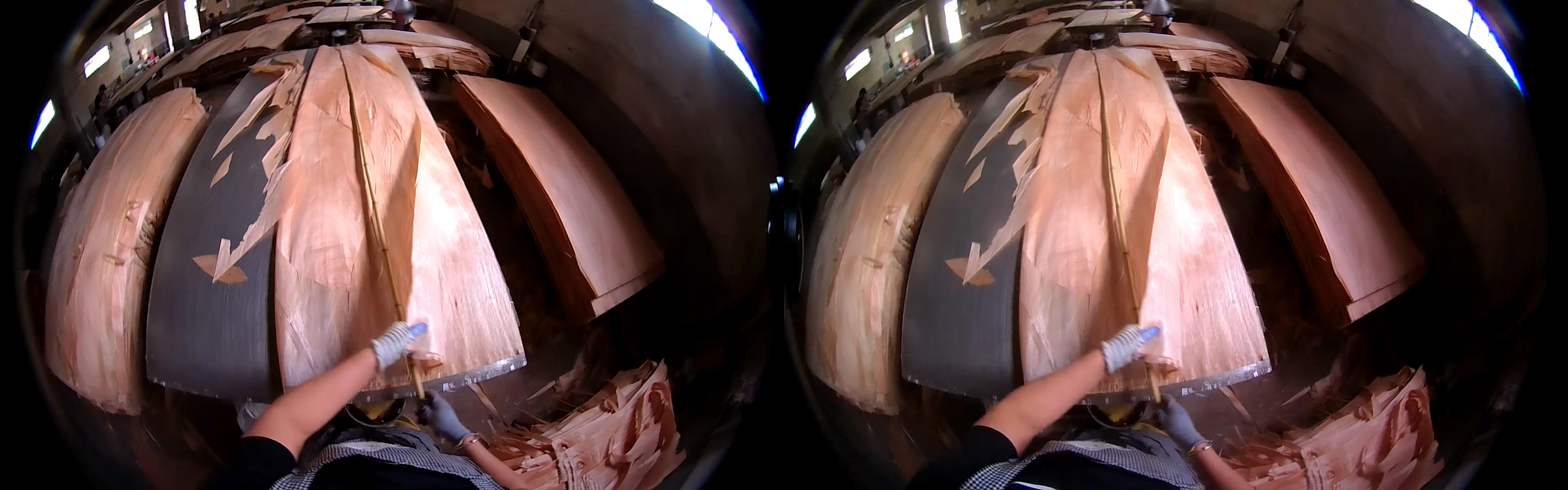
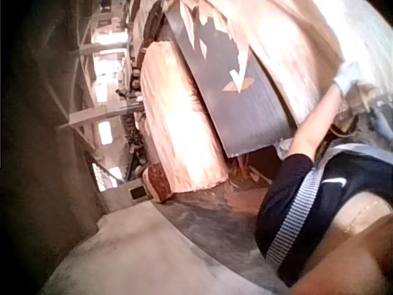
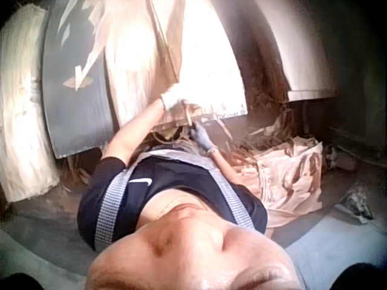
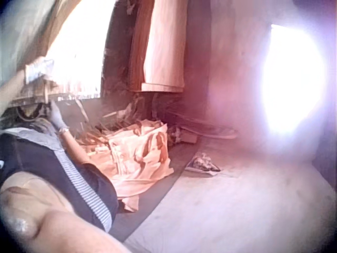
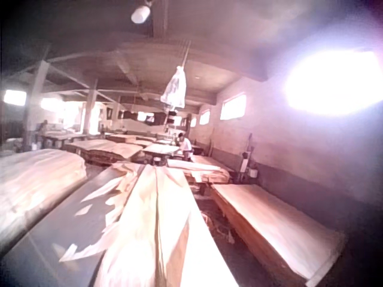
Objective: The person prepares wood veneer sheets by cutting out damaged sections with a small blade, applying adhesive tape to the gaps, and measuring the resulting sheet with a flexible rule.
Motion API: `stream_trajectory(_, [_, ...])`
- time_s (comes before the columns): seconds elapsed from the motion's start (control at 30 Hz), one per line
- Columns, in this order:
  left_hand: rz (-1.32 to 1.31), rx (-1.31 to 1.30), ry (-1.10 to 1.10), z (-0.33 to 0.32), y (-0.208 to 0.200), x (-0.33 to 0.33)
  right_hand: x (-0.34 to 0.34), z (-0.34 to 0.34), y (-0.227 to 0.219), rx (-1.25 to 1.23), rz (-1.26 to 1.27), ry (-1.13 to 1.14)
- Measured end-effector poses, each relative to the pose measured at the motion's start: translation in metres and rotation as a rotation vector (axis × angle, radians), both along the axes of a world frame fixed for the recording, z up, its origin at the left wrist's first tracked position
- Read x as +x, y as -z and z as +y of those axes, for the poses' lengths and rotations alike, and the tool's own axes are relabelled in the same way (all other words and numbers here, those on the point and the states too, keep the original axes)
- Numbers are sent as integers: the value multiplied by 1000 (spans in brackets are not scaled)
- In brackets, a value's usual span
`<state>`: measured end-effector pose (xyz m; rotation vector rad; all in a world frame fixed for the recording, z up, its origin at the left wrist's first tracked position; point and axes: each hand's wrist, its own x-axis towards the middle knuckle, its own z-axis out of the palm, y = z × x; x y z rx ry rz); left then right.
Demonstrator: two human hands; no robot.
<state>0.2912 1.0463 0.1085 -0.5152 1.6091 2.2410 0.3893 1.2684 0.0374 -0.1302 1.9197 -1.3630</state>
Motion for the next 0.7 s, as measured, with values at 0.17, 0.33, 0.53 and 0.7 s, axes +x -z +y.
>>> stream_trajectory(0.17, [-37,161,-98,-147,-37,57,68,24,33,54,58,-492])
stream_trajectory(0.33, [57,493,-244,-311,-2,143,84,-75,-18,-248,-166,-2])
stream_trajectory(0.53, [-5,423,-300,-389,-4,246,134,-140,6,-186,-174,261])
stream_trajectory(0.7, [-101,375,-363,-383,-4,294,93,-153,-6,-304,216,475])
